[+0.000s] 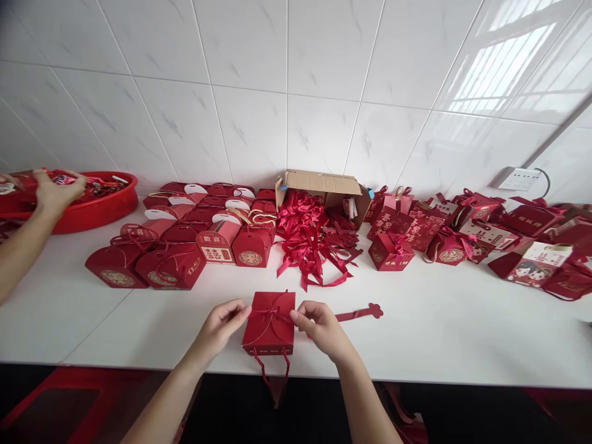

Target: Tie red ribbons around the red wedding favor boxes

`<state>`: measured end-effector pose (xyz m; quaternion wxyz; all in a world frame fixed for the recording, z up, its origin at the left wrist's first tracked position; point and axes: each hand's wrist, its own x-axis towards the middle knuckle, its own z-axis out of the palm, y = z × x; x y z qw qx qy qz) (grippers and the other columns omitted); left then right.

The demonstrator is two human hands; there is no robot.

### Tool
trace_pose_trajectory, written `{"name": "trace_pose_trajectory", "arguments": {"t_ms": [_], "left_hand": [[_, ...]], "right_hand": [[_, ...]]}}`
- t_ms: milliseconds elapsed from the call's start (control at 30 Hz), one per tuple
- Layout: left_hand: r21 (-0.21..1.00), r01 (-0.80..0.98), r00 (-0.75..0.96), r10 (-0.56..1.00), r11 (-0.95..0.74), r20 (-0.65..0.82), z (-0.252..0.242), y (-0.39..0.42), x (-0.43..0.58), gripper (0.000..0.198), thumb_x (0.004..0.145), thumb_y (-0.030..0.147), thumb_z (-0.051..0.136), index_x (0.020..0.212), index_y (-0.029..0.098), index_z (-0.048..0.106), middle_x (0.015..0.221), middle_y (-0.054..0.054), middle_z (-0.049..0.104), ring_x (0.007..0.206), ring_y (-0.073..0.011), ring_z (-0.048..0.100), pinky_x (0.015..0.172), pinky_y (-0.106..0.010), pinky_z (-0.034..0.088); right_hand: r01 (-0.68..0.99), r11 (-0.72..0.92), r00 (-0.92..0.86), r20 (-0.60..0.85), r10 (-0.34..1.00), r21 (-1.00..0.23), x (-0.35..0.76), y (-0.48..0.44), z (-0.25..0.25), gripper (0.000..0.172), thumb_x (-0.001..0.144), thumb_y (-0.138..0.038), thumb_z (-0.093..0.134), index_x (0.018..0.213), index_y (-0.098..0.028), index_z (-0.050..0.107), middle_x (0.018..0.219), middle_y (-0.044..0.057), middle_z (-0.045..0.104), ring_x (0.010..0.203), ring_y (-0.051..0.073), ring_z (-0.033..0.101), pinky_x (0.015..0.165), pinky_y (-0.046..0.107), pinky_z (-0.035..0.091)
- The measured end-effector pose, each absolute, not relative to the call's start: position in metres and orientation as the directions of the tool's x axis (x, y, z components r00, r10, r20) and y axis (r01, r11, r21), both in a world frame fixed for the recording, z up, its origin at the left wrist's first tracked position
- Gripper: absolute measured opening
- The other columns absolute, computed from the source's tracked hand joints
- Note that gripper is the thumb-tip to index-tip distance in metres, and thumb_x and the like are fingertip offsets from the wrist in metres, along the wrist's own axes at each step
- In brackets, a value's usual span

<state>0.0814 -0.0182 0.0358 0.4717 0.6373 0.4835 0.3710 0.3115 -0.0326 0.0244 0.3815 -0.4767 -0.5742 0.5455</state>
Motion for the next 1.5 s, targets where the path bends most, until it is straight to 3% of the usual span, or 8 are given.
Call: {"name": "trace_pose_trajectory", "arguments": {"t_ms": [167, 467, 633, 800, 933, 1200, 1400, 1500], "left_hand": [[0.948, 0.275, 0.214, 0.972, -0.158, 0.100, 0.028, -0.010, 0.074, 0.043, 0.084, 0.043, 0.055, 0.057, 0.021, 0.030, 0.060, 0.005, 0.029, 0.057, -0.0116, 0.031, 0.057, -0.025, 0.032], [0.910, 0.361, 0.205, 0.969, -0.206, 0.138, 0.023, -0.010, 0.071, 0.033, 0.086, 0.043, 0.055, 0.067, 0.022, 0.040, 0.069, 0.002, 0.042, 0.067, -0.0157, 0.045, 0.068, -0.028, 0.041], [0.707, 0.515, 0.145, 0.862, -0.485, 0.486, 0.040, -0.022, 0.078, 0.017, 0.084, 0.029, 0.061, 0.092, 0.023, 0.046, 0.098, -0.005, 0.054, 0.098, -0.0224, 0.054, 0.088, -0.036, 0.043], [0.526, 0.539, 0.361, 0.745, -0.657, 0.561, 0.059, -0.030, 0.107, 0.036, 0.077, 0.026, 0.071, 0.102, 0.024, 0.045, 0.107, -0.007, 0.054, 0.105, -0.0261, 0.051, 0.091, -0.041, 0.044], [0.440, 0.583, 0.284, 0.679, -0.683, 0.677, 0.057, -0.024, 0.123, 0.032, 0.080, 0.017, 0.064, 0.104, 0.024, 0.043, 0.102, -0.007, 0.056, 0.100, -0.0262, 0.053, 0.088, -0.043, 0.044], [0.467, 0.620, 0.098, 0.653, -0.631, 0.751, 0.050, -0.017, 0.118, 0.030, 0.078, 0.013, 0.057, 0.102, 0.022, 0.043, 0.096, -0.006, 0.053, 0.095, -0.0252, 0.053, 0.085, -0.040, 0.045], [0.518, 0.568, 0.241, 0.731, -0.640, 0.638, 0.055, -0.030, 0.106, 0.029, 0.075, 0.012, 0.053, 0.102, 0.022, 0.047, 0.102, -0.006, 0.055, 0.101, -0.0257, 0.051, 0.091, -0.042, 0.041], [0.600, 0.552, 0.223, 0.795, -0.580, 0.564, 0.048, -0.030, 0.090, 0.025, 0.077, 0.016, 0.052, 0.102, 0.022, 0.049, 0.103, -0.006, 0.056, 0.104, -0.0257, 0.051, 0.092, -0.041, 0.041]], "right_hand": [[0.089, -0.050, -0.225, -0.069, 0.972, -0.995, 0.319, -0.031, 0.018, 0.045, 0.078, -0.057, 0.066, 0.062, -0.018, 0.050, 0.058, -0.004, 0.042, 0.056, 0.010, 0.035, 0.055, 0.025, 0.030], [-0.037, -0.113, -0.303, -0.096, 0.948, -0.993, 0.334, -0.039, 0.027, 0.039, 0.080, -0.052, 0.067, 0.066, -0.017, 0.059, 0.058, -0.003, 0.049, 0.054, 0.010, 0.037, 0.054, 0.024, 0.032], [-0.189, -0.056, -0.259, -0.005, 0.966, -0.980, 0.331, -0.044, 0.041, 0.029, 0.078, -0.045, 0.072, 0.072, -0.017, 0.065, 0.062, -0.001, 0.053, 0.060, 0.012, 0.045, 0.062, 0.026, 0.040], [-0.220, 0.005, -0.207, 0.052, 0.977, -0.975, 0.316, -0.048, 0.059, 0.022, 0.080, -0.041, 0.072, 0.084, -0.019, 0.072, 0.069, 0.001, 0.061, 0.066, 0.013, 0.054, 0.069, 0.028, 0.047], [-0.174, 0.032, -0.187, 0.065, 0.980, -0.984, 0.314, -0.053, 0.067, 0.022, 0.081, -0.042, 0.070, 0.085, -0.020, 0.072, 0.069, 0.001, 0.063, 0.067, 0.014, 0.057, 0.069, 0.027, 0.049], [0.318, 0.167, -0.100, 0.142, 0.985, -0.933, 0.299, -0.046, 0.048, 0.031, 0.083, -0.039, 0.066, 0.111, -0.024, 0.070, 0.081, 0.002, 0.067, 0.087, 0.022, 0.063, 0.090, 0.040, 0.046], [0.294, 0.285, -0.020, 0.293, 0.956, -0.912, 0.265, -0.041, 0.036, 0.016, 0.087, -0.028, 0.057, 0.079, -0.020, 0.068, 0.079, 0.005, 0.067, 0.074, 0.019, 0.060, 0.072, 0.032, 0.048], [0.229, 0.349, 0.023, 0.364, 0.931, -0.909, 0.262, -0.041, 0.032, 0.015, 0.089, -0.027, 0.054, 0.081, -0.020, 0.065, 0.088, 0.006, 0.066, 0.081, 0.020, 0.060, 0.074, 0.031, 0.048]]}}
